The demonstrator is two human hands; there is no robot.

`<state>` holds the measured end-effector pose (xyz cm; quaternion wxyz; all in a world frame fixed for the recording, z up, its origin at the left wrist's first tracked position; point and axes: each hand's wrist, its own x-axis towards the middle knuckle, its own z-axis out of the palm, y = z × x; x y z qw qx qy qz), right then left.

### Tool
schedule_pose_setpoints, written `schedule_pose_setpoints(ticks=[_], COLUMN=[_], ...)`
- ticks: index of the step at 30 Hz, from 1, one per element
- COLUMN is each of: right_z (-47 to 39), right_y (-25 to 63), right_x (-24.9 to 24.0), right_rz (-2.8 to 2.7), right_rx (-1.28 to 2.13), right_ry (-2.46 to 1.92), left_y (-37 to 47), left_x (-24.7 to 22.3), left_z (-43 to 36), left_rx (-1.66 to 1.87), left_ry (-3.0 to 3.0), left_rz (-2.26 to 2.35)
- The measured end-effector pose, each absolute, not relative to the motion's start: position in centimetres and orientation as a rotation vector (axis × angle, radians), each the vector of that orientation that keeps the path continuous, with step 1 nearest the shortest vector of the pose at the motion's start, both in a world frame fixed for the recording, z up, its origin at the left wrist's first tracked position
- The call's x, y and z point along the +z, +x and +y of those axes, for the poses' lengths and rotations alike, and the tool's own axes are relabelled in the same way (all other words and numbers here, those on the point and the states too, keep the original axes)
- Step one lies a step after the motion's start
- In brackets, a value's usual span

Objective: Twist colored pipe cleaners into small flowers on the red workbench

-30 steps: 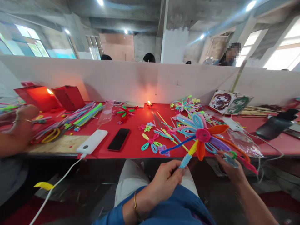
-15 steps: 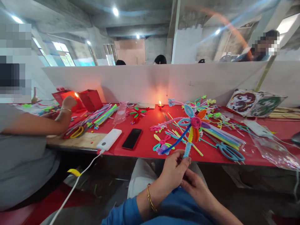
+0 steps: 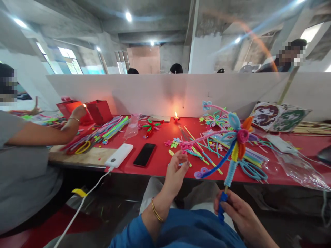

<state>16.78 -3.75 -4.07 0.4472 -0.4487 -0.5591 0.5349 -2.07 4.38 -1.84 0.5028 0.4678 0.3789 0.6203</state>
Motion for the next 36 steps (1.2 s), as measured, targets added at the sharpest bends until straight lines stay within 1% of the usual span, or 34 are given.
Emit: schedule_pose_setpoints(ticks=[3, 5, 8, 14, 17, 28, 36], right_z=[-4.1, -4.2, -4.2, -3.4, -3.2, -3.1, -3.2], right_y=[16.9, 16.7, 16.7, 17.7, 18.2, 18.7, 18.6], right_x=[-4.4, -4.6, -5.0, -5.7, -5.9, -6.5, -6.7], right_rz=[-1.475, -1.485, -1.502, -1.525, -1.496, -1.481, -1.433], right_rx=[1.284, 1.255, 1.214, 0.980, 0.917, 0.822, 0.894], right_ry=[-1.144, -1.188, -1.257, -1.394, -1.466, -1.537, -1.479], left_y=[-2.8, -3.3, -3.7, -3.9, -4.1, -4.5, -4.6], left_x=[-0.7, -0.1, 0.2, 0.2, 0.4, 1.2, 0.8], left_z=[5.2, 5.2, 4.9, 4.2, 4.3, 4.0, 4.0], left_rx=[1.626, 1.644, 1.617, 1.548, 1.541, 1.417, 1.370], left_ry=[1.167, 1.193, 1.137, 0.996, 0.939, 0.698, 0.647], left_rz=[0.881, 0.865, 0.835, 0.764, 0.738, 0.653, 0.661])
